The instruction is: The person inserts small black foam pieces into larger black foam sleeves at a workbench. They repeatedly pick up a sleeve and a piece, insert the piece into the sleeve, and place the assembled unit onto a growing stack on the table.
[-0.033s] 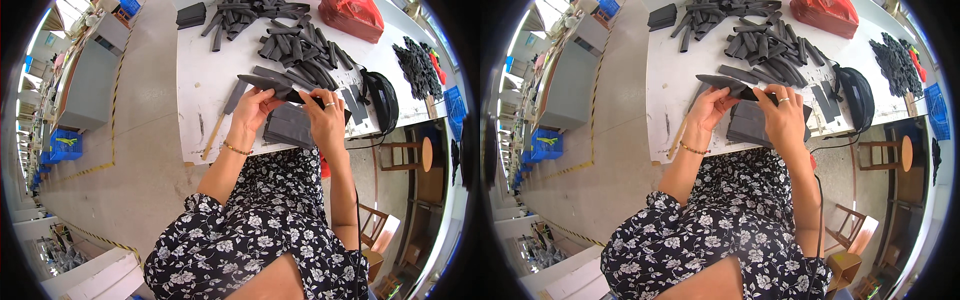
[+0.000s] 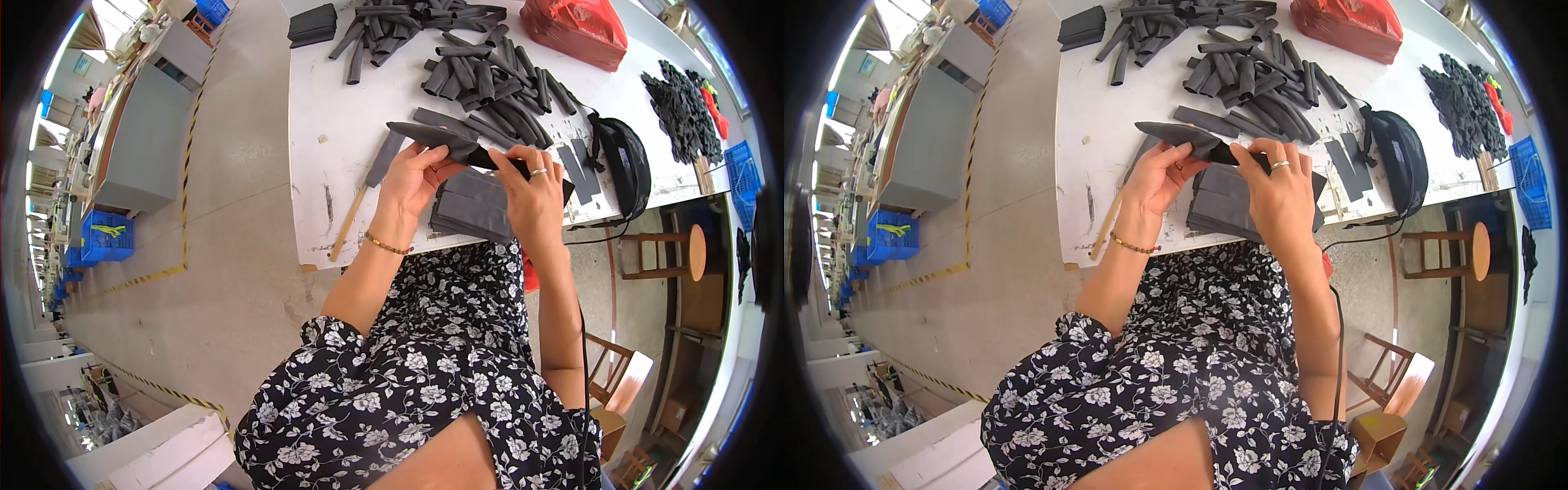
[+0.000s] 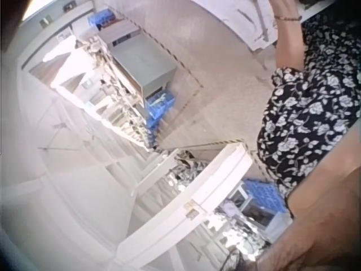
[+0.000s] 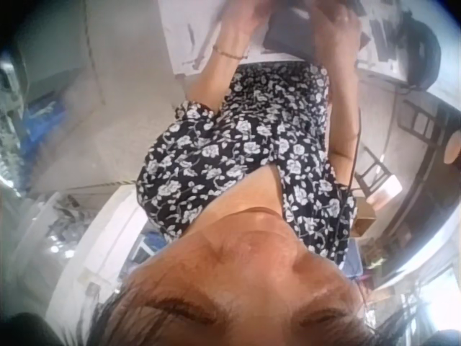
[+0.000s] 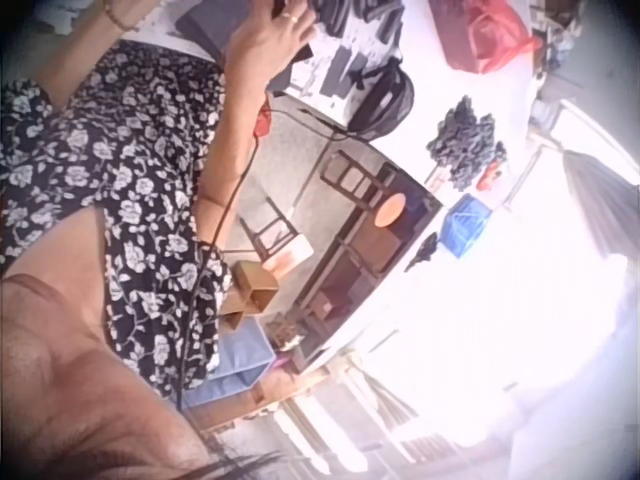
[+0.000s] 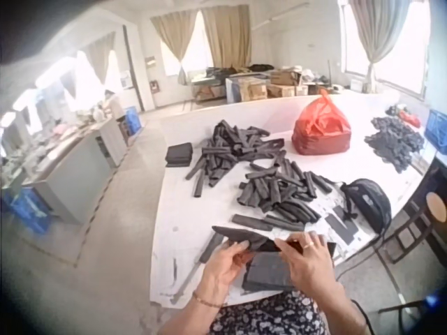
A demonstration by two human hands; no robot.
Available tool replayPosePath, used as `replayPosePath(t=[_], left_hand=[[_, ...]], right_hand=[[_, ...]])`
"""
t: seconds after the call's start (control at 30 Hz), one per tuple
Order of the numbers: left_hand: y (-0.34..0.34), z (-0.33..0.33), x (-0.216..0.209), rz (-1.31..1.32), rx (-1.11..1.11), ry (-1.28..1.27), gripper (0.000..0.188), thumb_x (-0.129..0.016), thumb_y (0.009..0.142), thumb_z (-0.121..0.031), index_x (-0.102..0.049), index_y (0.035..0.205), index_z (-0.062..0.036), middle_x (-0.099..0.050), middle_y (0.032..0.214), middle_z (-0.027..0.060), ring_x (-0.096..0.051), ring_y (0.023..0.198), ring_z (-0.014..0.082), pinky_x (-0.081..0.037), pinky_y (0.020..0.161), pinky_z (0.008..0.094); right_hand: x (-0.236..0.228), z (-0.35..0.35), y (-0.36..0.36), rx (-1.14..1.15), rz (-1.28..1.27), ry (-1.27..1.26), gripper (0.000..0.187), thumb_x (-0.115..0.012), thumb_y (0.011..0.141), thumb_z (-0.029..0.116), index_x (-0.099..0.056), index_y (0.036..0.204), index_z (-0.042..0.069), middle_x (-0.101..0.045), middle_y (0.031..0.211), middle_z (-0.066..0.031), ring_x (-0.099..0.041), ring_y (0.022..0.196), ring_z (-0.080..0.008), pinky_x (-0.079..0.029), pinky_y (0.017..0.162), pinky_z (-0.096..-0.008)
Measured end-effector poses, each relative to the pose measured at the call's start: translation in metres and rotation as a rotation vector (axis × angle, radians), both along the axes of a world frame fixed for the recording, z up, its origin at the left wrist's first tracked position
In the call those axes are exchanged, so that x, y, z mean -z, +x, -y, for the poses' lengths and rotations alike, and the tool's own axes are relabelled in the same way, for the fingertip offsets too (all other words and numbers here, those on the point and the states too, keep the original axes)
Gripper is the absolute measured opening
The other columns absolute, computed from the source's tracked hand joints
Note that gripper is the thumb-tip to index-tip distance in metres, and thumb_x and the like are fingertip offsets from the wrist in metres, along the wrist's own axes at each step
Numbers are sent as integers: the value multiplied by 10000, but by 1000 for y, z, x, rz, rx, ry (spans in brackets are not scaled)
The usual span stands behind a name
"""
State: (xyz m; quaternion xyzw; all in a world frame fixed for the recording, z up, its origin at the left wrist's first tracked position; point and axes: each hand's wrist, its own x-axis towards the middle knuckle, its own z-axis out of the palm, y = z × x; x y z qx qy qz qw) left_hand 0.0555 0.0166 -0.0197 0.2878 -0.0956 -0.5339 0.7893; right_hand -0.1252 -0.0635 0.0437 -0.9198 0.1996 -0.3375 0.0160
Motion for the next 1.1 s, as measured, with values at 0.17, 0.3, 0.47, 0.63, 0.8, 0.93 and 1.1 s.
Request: replayPosePath(t=[0.17, 0.3, 0.47, 0.63, 0.8, 0.93, 1.1], left_hand=[[-13, -5, -18, 79, -90, 3, 255, -526, 907, 59, -519, 1159, 18, -652, 1095, 178, -679, 1007, 307, -616, 841, 417], [-3, -7, -19, 113, 9, 20, 322, -544, 923, 9, -535, 1245, 8, -644, 1129, 149, -663, 1033, 258, -602, 869, 395], [12, -2, -10, 65, 151, 43, 332, -527, 926, 9, -527, 1257, 43, -641, 1136, 169, -668, 1024, 276, -617, 845, 404], [16, -4, -10, 81, 183, 23, 332, -522, 925, 15, -519, 1255, 49, -634, 1156, 183, -665, 1036, 292, -617, 844, 413], [-4, -7, -20, 118, 35, -25, 389, -527, 916, 31, -471, 1301, 30, -629, 1149, 180, -666, 1024, 295, -600, 874, 409], [-23, -9, -27, 153, -139, -12, 447, -544, 890, 78, -423, 1316, 25, -631, 1108, 174, -673, 990, 270, -611, 843, 394], [-22, -10, -28, 164, -131, -3, 503, -550, 883, 89, -371, 1350, 34, -625, 1125, 180, -674, 983, 253, -617, 826, 369]], right_hand=[[-2, -4, 3, 7, 9, -64, 379, -671, 748, 34, -700, 1119, 106, -585, 1033, -35, -557, 913, -242, -433, 805, -382], [-8, 3, -1, -65, -3, -47, 383, -666, 756, 22, -695, 1128, 107, -582, 1028, -33, -551, 902, -242, -432, 801, -381], [-16, 8, -6, -124, -43, -22, 412, -658, 721, 4, -700, 1117, 110, -583, 1017, -29, -549, 900, -240, -433, 796, -383], [-16, 9, -5, -136, -71, -93, 419, -642, 694, 8, -706, 1095, 113, -583, 1014, -25, -548, 911, -237, -433, 801, -382], [-10, 5, -3, -71, -68, -171, 401, -629, 713, 39, -696, 1102, 107, -575, 1029, -16, -546, 916, -224, -429, 813, -385], [-3, -3, 1, -15, -35, -180, 424, -629, 725, 63, -669, 1146, 90, -564, 1039, -15, -546, 923, -217, -421, 824, -388], [-1, -7, 4, -10, -7, -171, 431, -647, 723, 55, -667, 1153, 92, -555, 1049, -20, -549, 932, -220, -419, 826, -389]])
